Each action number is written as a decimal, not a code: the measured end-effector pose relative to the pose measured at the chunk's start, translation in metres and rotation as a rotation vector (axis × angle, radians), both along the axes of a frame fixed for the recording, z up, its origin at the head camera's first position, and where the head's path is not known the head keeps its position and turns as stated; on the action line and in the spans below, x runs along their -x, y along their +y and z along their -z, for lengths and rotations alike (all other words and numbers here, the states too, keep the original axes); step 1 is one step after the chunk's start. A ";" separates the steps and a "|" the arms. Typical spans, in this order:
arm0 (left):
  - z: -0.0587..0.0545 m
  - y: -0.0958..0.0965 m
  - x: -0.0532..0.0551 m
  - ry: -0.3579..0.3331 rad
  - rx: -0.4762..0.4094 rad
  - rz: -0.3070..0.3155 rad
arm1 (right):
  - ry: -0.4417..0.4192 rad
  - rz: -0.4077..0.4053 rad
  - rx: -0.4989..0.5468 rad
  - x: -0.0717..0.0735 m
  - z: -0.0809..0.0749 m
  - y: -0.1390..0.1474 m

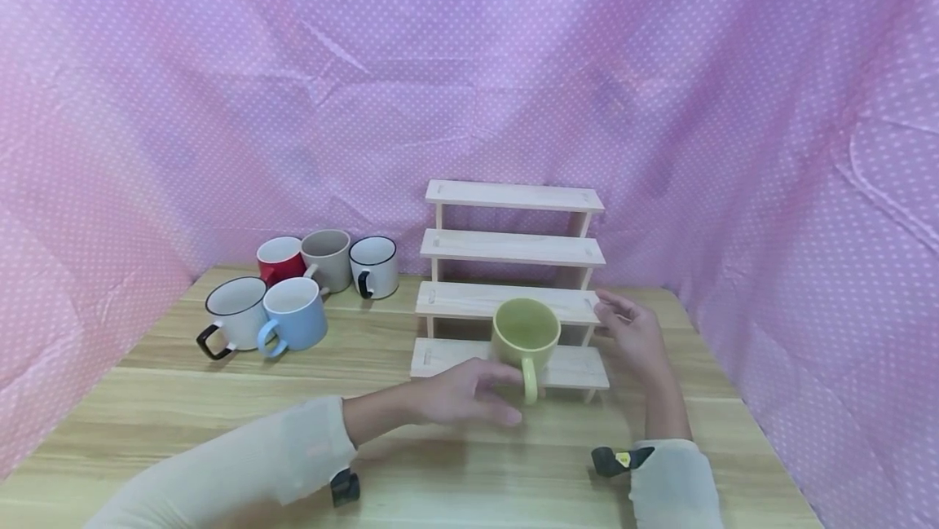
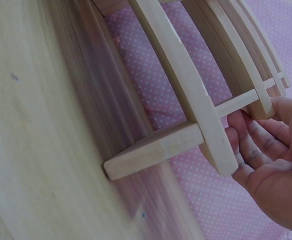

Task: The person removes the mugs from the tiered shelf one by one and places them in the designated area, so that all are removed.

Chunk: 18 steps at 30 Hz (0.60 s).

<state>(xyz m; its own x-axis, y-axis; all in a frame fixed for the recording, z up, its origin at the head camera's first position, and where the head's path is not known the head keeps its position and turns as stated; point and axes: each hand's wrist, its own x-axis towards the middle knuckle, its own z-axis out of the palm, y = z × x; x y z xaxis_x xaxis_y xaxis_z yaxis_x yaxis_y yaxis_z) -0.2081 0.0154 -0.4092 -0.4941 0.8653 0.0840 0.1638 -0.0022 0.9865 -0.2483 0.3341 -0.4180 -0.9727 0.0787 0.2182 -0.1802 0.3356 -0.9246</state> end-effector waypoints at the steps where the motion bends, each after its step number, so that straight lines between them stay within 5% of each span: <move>1: 0.000 0.001 0.000 0.005 -0.006 0.005 | 0.002 -0.002 -0.007 0.000 0.000 0.000; 4: 0.002 0.004 -0.002 0.043 -0.014 -0.011 | 0.003 0.001 -0.003 0.000 -0.001 0.000; 8: 0.001 0.008 -0.004 0.064 0.010 -0.113 | 0.001 -0.003 0.005 -0.001 -0.001 0.000; 12: -0.002 0.009 -0.009 0.009 0.016 -0.205 | -0.002 -0.002 0.021 0.000 -0.001 0.000; 18: -0.003 0.007 -0.010 -0.134 -0.044 -0.243 | -0.004 -0.007 0.027 0.001 0.000 0.001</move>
